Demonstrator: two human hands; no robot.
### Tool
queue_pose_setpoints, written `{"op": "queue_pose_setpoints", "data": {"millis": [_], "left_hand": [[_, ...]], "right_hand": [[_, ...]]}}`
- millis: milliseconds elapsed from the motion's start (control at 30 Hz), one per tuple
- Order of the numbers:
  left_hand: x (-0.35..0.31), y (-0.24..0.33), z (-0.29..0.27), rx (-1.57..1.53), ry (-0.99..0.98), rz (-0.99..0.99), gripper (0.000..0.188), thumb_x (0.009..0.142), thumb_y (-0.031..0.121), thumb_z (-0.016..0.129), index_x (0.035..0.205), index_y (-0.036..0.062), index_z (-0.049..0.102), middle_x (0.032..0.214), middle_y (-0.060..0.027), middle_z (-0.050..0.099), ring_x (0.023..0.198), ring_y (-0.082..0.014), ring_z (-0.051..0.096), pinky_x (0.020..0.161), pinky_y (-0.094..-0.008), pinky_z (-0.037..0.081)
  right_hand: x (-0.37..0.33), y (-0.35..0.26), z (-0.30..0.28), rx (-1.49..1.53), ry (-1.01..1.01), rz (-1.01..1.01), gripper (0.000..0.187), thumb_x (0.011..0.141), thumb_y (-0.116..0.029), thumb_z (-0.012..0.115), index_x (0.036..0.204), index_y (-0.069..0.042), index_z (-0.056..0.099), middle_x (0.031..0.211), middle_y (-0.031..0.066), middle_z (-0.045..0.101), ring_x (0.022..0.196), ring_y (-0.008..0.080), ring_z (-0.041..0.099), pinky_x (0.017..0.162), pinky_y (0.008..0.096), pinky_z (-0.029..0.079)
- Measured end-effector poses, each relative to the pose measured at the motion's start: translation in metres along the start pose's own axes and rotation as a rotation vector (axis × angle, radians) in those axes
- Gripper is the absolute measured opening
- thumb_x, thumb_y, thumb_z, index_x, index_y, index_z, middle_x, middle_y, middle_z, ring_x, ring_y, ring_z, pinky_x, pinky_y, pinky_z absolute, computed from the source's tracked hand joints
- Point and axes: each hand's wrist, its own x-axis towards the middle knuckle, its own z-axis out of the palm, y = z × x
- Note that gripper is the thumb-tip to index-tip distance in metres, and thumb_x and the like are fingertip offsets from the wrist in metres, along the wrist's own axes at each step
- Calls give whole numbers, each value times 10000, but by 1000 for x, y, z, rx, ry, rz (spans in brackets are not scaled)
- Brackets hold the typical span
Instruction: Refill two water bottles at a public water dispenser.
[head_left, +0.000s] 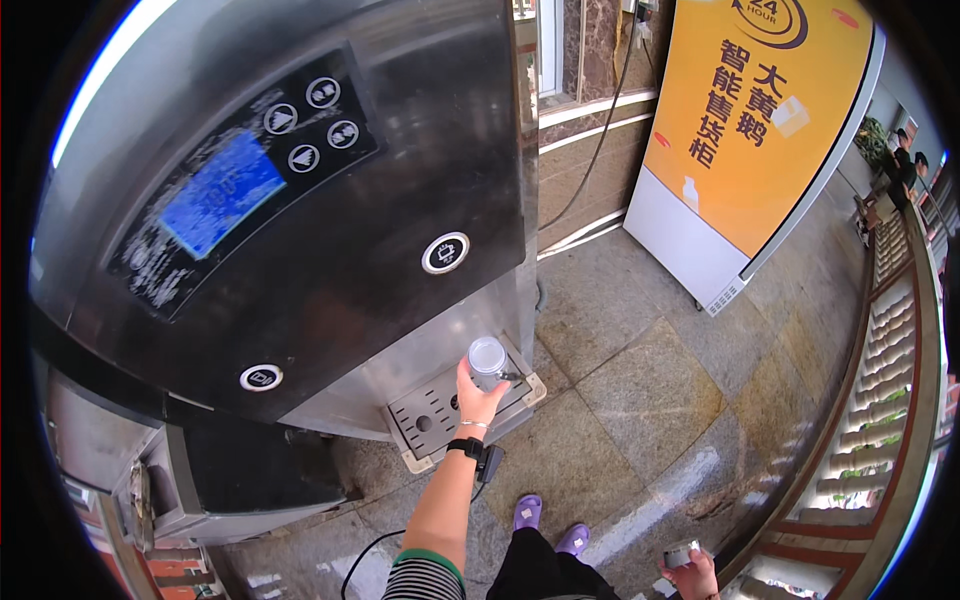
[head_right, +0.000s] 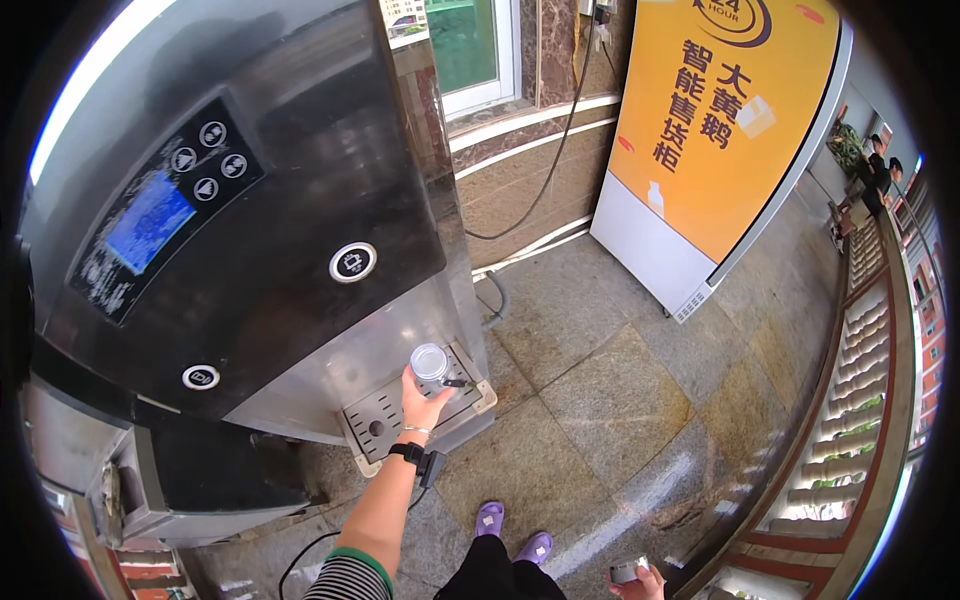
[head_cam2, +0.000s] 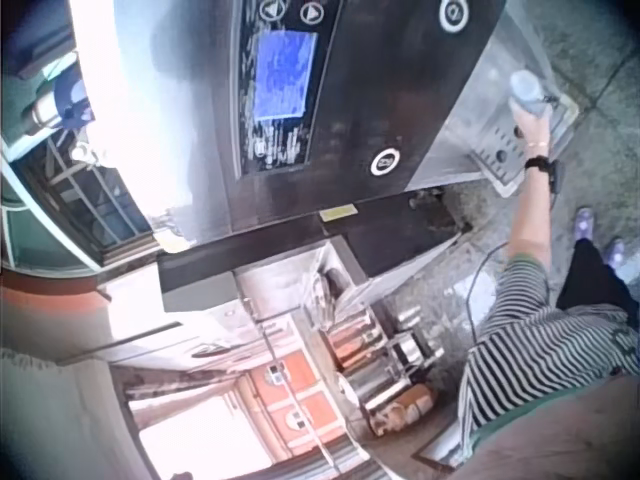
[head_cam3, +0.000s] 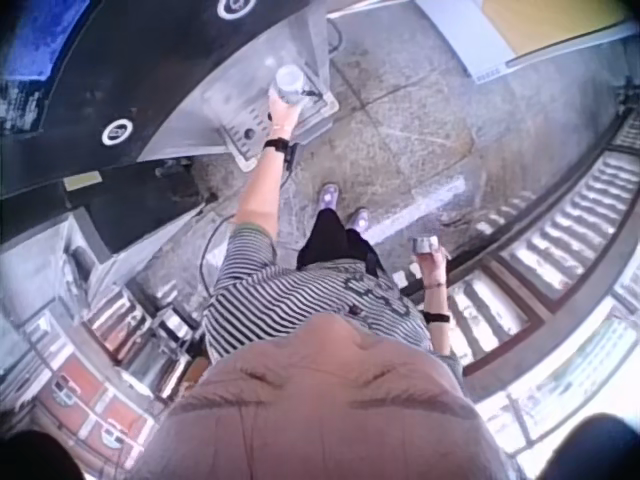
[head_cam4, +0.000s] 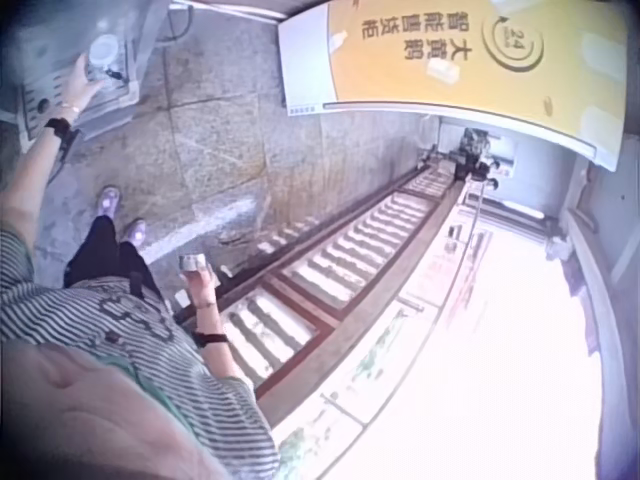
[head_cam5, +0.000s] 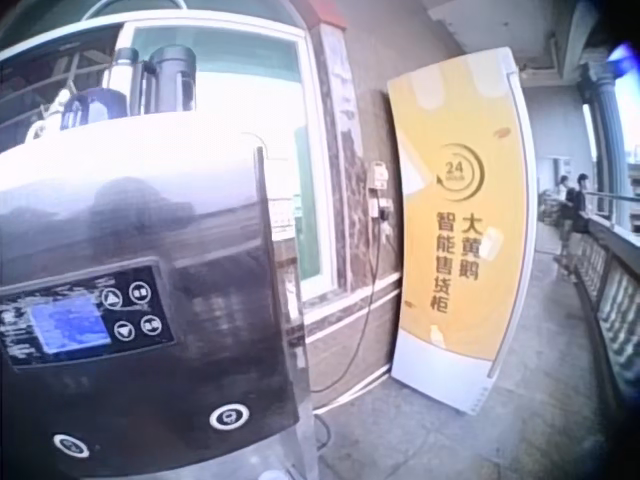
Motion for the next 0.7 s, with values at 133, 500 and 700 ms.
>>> {"op": "queue_pose_setpoints", "data": {"millis": [133,500,700], "left_hand": [[7,4,11,-167,-40,22,896,577,112,844,1308,-2,338,1221,-154,516,1130,-260,506,984,-350,387],[8,9,27,-288,76,46,812,572,53,849,1230,18,375,1119,-105,563,1016,-193,559,895,-318,445],[11,5,26,-358,59,72,764,566,-8,825,1201,9,401,1113,-79,551,1029,-173,547,924,-323,426]], "right_hand": [[-4,6,-14,-2,65,12,345,831,-293,666,1089,-96,549,1043,62,599,1014,242,571,869,422,490],[-9,18,-28,-28,155,17,409,851,-309,646,1186,-117,510,1101,61,590,1010,209,576,799,403,522],[-15,18,-26,-15,114,34,434,851,-300,644,1212,-110,500,1077,56,587,994,210,573,795,388,514]]}}
